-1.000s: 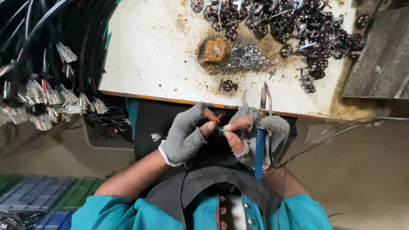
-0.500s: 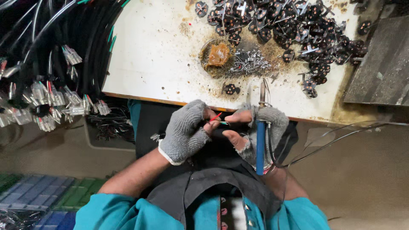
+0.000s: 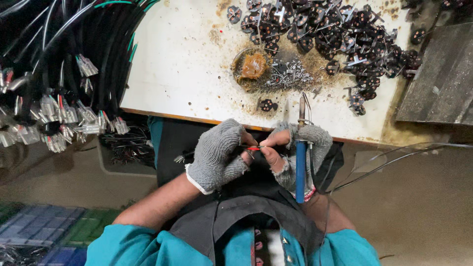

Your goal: The person solders wires onto small connector components at a workbench. They hold a component and wire in one hand, dip the wire end into a flux container, and use a soldering iron in the other hand to solder the joint, setting finished pieces aside and repeating the cycle.

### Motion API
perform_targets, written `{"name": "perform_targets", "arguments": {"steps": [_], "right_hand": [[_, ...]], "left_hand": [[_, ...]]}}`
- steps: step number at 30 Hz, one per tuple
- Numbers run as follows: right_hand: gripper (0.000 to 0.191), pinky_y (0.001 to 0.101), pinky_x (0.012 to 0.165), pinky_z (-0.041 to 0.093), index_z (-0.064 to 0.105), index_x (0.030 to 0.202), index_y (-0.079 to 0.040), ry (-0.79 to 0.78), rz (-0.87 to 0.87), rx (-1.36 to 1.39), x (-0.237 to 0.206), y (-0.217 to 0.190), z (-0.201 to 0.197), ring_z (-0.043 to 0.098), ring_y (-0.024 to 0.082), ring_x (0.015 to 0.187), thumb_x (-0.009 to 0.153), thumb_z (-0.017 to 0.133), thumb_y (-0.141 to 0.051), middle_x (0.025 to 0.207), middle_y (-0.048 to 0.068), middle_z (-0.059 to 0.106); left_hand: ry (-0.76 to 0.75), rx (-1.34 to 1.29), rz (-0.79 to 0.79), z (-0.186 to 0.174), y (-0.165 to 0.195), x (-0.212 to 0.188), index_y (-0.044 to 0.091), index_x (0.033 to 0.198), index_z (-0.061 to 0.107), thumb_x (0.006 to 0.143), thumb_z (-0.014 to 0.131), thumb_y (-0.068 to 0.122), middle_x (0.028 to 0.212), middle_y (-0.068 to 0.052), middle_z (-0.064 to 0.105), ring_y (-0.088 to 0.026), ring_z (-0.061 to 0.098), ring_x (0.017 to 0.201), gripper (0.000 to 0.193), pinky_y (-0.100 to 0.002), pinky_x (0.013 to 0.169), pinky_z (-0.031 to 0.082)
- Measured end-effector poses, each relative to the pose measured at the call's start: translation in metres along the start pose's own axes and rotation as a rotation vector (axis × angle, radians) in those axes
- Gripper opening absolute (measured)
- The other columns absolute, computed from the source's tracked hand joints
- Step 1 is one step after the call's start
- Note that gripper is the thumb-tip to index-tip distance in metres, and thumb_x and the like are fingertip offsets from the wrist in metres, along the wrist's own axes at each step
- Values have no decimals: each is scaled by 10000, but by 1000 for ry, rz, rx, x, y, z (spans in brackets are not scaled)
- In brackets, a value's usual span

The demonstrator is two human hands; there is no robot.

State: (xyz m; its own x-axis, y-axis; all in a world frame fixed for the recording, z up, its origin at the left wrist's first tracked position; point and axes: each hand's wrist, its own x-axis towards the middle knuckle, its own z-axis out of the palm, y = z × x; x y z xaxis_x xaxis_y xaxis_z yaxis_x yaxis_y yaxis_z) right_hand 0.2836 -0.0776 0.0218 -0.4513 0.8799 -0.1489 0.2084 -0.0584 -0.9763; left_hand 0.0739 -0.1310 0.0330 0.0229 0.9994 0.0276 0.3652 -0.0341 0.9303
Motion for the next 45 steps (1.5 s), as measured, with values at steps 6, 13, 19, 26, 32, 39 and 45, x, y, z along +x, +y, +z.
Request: {"name": "perform_targets", "arguments": {"steps": [6,13,19,26,32,39,45], "right_hand": [[91,299,821,542,697,990,-39,-24,46,-19,5,-26,5,669,161,879,935,750,-89,925,49,694],[121,313,817,556,712,985,-72,70,-153,-324,25,-49,-3,726,208,852,912,808,-73,922,79,741],[266,393,911,537,639,1067,-39,246,-435,-534,81,-16,-3,697,320,965,895,843,-42,1014,105,727],[272,397,863,541,693,1079,-93,115,-294,-566,86,-5,-17,699,314,927,841,813,-45,1010,95,745],[281,459,811,492,712,1041,-89,42,-338,-687,94,-8,-15,642,360,847,789,831,-125,916,109,714],[254,469,769,467,724,993,-121,21,-345,-764,81,-9,-11,623,357,793,805,879,-191,831,87,666],[265,457,754,458,699,929,-112,133,-504,-812,76,-19,-3,625,341,803,845,885,-281,877,93,699]], "left_hand": [[-7,-108,-44,2,-5,-2,82,957,675,856,741,216,895,-91,650,-297,676,845,179,-390,750,540],[220,57,118,-21,-1,19,112,847,643,792,785,155,758,-55,616,-258,629,714,158,-369,655,499],[297,150,-129,-49,-29,84,92,812,683,740,736,86,780,-76,612,-247,623,708,89,-354,664,502],[215,253,-209,-49,-41,107,106,797,697,708,798,181,753,-86,580,-272,616,712,155,-388,656,487],[232,338,-152,-44,-42,108,104,810,701,698,827,212,763,-97,580,-299,617,740,201,-411,668,482],[302,210,-138,-42,-30,82,95,850,677,814,770,159,789,-81,604,-255,627,722,119,-371,667,502],[138,56,-7,-22,-19,53,129,860,674,828,771,164,766,-54,605,-261,631,715,108,-375,647,492]]}}
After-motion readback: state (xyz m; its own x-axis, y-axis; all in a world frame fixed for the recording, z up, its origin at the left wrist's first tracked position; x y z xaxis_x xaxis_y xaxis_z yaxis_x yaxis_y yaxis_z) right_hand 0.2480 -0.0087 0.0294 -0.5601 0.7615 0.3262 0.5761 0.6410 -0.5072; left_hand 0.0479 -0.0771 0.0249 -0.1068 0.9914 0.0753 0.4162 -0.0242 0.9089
